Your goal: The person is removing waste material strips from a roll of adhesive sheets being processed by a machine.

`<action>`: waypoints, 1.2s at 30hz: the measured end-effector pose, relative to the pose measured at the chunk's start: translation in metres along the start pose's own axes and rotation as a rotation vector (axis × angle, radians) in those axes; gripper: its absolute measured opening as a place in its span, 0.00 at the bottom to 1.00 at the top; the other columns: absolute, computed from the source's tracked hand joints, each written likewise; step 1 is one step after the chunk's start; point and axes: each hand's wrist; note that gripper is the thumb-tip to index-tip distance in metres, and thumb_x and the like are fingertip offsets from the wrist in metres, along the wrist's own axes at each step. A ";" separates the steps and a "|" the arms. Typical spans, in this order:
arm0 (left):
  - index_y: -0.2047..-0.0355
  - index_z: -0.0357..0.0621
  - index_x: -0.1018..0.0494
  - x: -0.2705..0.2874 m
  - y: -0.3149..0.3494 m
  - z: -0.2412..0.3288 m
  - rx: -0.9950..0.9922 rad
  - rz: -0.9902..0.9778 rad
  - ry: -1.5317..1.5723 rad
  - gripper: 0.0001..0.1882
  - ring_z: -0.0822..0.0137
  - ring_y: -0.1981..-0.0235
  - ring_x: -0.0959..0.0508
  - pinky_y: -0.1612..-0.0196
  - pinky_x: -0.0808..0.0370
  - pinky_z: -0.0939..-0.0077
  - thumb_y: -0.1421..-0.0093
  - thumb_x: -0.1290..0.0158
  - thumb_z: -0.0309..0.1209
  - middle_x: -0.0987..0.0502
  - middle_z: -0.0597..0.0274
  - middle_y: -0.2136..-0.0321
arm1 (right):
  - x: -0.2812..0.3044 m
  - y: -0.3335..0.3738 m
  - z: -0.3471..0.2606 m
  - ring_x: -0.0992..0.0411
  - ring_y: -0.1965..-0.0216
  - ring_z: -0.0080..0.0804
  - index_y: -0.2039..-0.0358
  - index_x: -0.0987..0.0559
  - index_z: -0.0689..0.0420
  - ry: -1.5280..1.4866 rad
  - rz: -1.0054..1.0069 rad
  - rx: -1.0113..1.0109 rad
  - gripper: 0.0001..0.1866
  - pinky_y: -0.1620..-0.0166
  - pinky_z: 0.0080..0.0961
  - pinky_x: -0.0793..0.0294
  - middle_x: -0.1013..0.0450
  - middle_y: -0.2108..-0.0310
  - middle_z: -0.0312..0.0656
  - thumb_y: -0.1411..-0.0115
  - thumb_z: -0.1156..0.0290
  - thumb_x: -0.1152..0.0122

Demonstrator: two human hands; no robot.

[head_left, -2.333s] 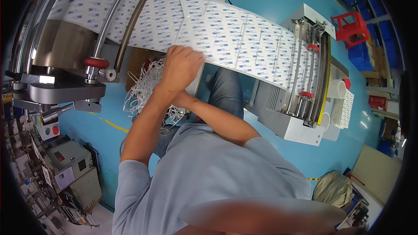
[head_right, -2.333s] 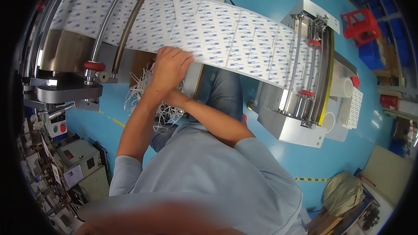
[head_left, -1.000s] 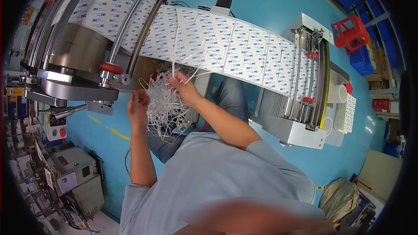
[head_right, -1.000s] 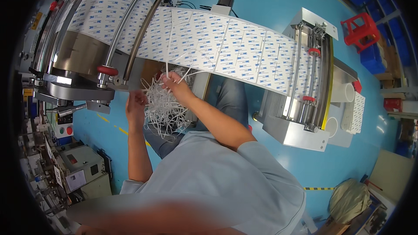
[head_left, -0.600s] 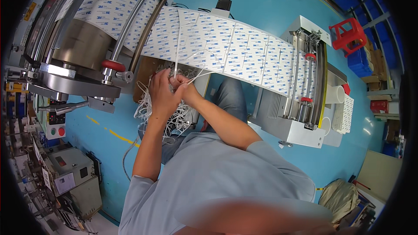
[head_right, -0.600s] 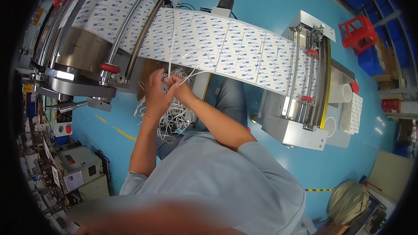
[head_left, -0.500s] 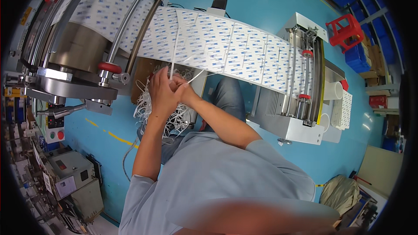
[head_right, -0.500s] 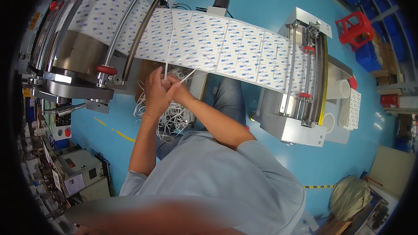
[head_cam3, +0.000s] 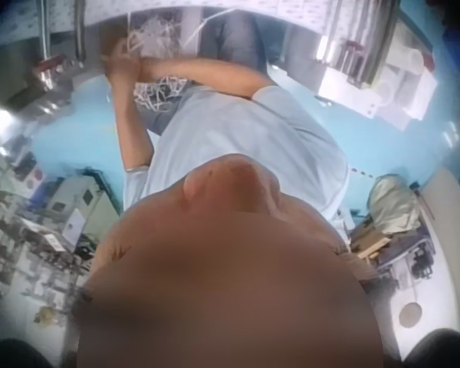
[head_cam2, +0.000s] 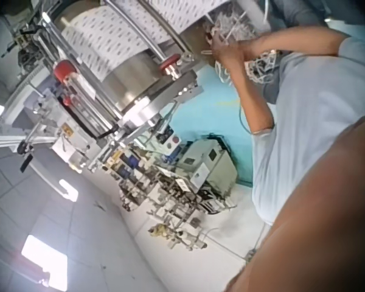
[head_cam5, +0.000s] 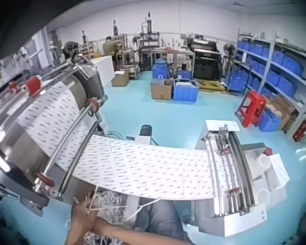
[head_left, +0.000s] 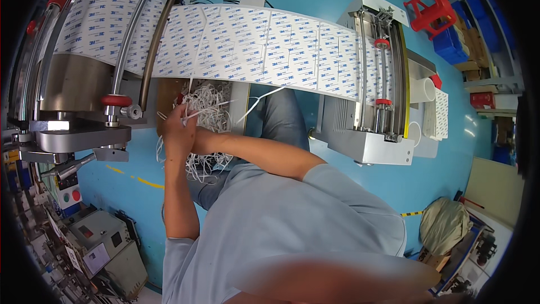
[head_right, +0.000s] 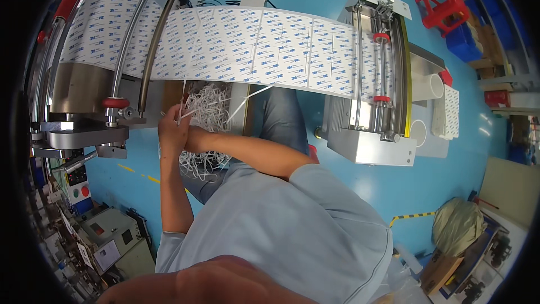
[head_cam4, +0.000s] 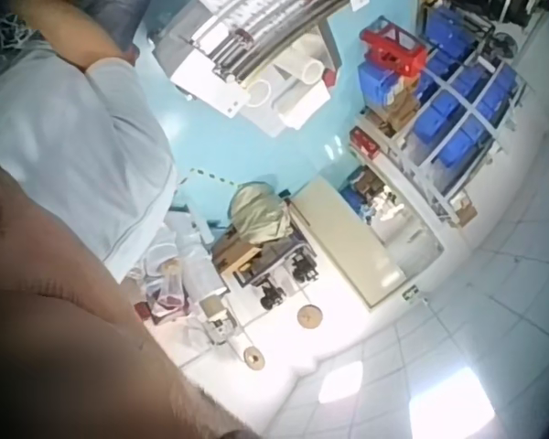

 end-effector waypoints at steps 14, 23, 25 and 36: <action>0.64 0.35 0.28 0.014 -0.013 -0.078 0.285 -0.007 0.557 0.08 0.74 0.74 0.25 0.69 0.29 0.84 0.44 0.51 0.24 0.23 0.60 0.73 | 0.039 0.050 0.062 0.34 0.52 0.30 0.47 0.35 0.59 -0.784 0.299 -0.122 0.30 0.52 0.25 0.32 0.33 0.52 0.41 0.51 0.71 0.35; 0.65 0.37 0.28 0.022 -0.015 -0.087 0.337 0.199 0.669 0.09 0.78 0.78 0.30 0.73 0.33 0.86 0.40 0.52 0.30 0.24 0.62 0.74 | 0.034 0.088 0.099 0.31 0.58 0.22 0.45 0.37 0.53 -1.484 0.381 0.008 0.29 0.58 0.18 0.31 0.34 0.50 0.39 0.47 0.82 0.44; 0.64 0.38 0.28 0.022 -0.010 -0.098 0.335 0.333 0.893 0.09 0.79 0.78 0.31 0.73 0.34 0.88 0.40 0.52 0.31 0.25 0.63 0.73 | 0.031 0.087 0.096 0.31 0.58 0.22 0.45 0.37 0.53 -1.469 0.379 -0.033 0.28 0.58 0.18 0.32 0.33 0.50 0.39 0.47 0.82 0.44; 0.62 0.39 0.29 0.017 0.018 -0.097 0.351 0.192 0.785 0.09 0.80 0.79 0.33 0.74 0.35 0.88 0.40 0.53 0.30 0.28 0.66 0.77 | 0.035 0.072 0.046 0.34 0.55 0.25 0.40 0.45 0.55 -1.226 0.392 -0.012 0.41 0.50 0.23 0.35 0.38 0.46 0.42 0.55 0.81 0.39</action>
Point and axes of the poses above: each hand's wrist, its own y-axis away from the middle knuckle, its own x-axis out of the back of the hand, z = x × y
